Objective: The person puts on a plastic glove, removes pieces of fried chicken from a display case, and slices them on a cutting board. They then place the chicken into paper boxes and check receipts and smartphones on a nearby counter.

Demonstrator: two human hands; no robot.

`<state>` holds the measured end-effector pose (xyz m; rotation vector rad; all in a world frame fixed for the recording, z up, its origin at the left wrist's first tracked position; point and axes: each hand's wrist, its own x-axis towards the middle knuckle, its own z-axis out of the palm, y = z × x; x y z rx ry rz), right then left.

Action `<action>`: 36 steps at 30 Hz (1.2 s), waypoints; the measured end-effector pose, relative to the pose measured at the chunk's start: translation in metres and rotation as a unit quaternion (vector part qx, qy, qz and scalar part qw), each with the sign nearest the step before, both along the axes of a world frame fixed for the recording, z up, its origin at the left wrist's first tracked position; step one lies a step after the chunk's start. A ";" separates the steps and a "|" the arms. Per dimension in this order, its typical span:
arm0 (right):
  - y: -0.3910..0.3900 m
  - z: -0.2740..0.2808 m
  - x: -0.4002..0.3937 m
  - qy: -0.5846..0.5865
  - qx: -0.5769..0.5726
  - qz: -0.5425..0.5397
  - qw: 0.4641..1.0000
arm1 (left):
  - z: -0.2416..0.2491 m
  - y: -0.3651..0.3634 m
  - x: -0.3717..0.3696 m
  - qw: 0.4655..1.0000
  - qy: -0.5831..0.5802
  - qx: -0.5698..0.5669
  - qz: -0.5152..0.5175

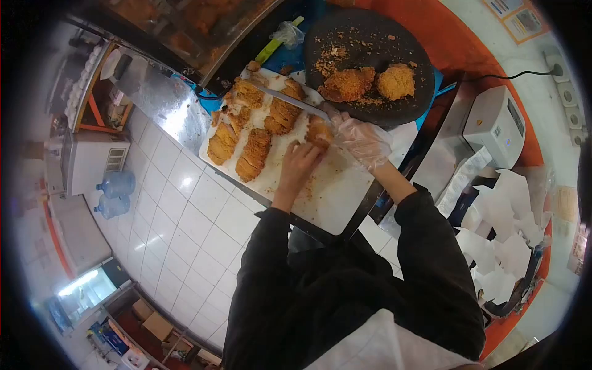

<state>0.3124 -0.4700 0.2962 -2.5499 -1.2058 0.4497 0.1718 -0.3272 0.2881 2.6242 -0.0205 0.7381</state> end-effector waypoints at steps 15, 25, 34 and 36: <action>-0.042 0.046 -0.041 -0.169 -0.085 0.054 0.980 | 0.046 -0.041 -0.078 0.974 0.004 -0.209 0.088; 0.031 0.072 0.053 -0.252 0.065 0.040 0.965 | 0.065 -0.022 -0.107 0.969 0.008 -0.210 0.129; 0.023 0.104 0.047 0.228 0.317 -0.289 0.874 | 0.061 -0.024 -0.142 0.979 0.042 -0.176 0.096; 0.003 0.158 0.013 0.207 0.298 -0.268 0.892 | 0.062 -0.020 -0.145 0.981 0.043 -0.165 0.088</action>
